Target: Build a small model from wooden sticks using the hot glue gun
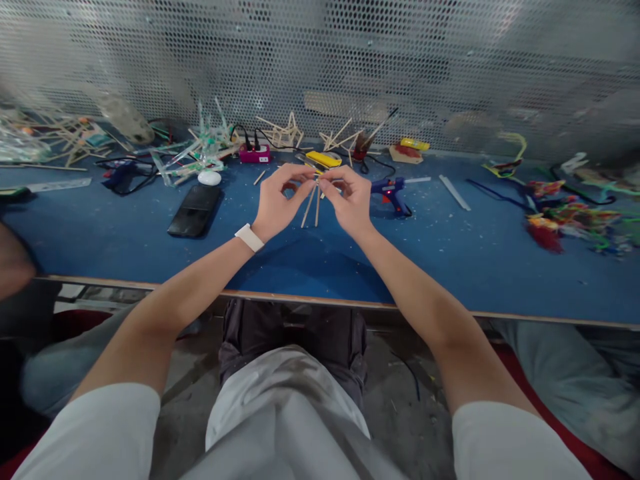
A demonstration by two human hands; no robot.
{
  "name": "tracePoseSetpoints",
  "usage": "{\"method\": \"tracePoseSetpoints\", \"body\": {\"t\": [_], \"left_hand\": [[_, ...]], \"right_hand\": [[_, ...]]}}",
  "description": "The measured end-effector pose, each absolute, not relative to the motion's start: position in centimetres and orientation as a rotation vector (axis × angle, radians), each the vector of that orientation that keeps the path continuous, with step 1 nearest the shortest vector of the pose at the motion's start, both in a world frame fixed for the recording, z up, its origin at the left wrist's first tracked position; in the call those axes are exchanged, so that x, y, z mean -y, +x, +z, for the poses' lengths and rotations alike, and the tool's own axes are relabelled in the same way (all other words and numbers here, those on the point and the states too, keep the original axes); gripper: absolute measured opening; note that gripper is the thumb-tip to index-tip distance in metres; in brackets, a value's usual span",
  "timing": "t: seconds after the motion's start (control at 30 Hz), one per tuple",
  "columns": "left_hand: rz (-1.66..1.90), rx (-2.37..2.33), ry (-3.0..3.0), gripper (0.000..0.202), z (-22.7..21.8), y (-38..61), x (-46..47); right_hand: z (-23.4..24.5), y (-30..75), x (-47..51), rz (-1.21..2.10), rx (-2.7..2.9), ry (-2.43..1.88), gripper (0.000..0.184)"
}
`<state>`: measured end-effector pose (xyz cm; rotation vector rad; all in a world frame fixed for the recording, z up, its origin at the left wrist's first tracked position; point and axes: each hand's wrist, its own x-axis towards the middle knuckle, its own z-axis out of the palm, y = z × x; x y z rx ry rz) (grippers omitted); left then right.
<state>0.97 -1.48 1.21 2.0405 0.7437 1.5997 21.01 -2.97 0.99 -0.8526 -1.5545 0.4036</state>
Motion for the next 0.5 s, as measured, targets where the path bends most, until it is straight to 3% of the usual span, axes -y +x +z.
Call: {"method": "tracePoseSetpoints", "body": {"t": [0.2,0.5], "left_hand": [[1.569,-0.719,1.972,0.019,0.94,1.09,0.73],[1.559,-0.687,1.938,0.025,0.81,1.10,0.61]], "right_hand": [[1.15,20.87,3.06,0.425,1.524,-0.849,0.057],[1.41,20.75,3.41,0.426,1.537,-0.846,0.056]]}}
